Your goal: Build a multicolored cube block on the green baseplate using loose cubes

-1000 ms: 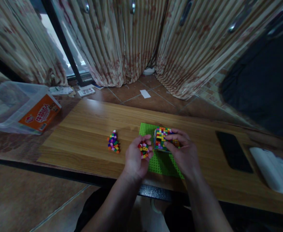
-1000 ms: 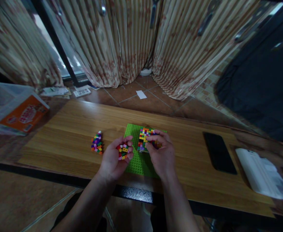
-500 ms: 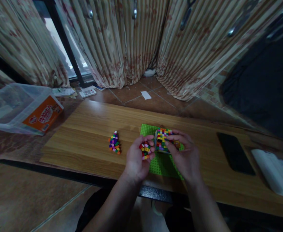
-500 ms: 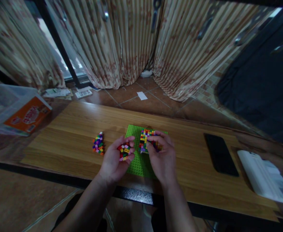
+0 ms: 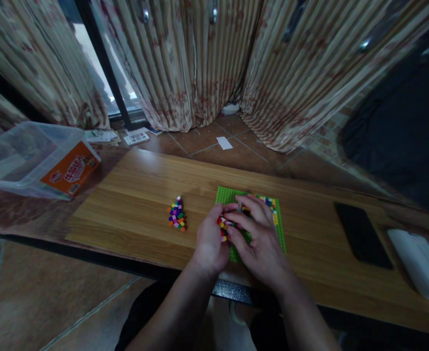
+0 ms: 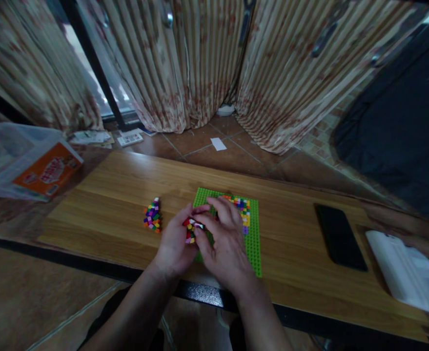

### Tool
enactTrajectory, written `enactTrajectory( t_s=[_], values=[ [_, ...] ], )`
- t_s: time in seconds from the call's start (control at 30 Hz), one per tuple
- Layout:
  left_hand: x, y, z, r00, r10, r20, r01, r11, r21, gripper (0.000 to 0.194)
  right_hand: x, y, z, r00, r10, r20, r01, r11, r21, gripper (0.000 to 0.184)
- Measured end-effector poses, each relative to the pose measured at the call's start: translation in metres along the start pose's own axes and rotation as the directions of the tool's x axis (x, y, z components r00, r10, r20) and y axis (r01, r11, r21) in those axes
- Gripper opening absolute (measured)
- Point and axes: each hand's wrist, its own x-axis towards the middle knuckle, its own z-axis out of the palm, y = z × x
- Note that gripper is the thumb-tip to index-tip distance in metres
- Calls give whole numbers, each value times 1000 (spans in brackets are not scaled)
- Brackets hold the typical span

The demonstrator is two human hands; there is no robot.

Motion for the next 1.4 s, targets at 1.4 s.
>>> enactTrajectory(
  t_s=[1.4],
  values=[
    [-5,-11,-7,960,50,276,-132,949,287,35,1,10,-4,946,208,-248,-143,956,254,12]
  ],
)
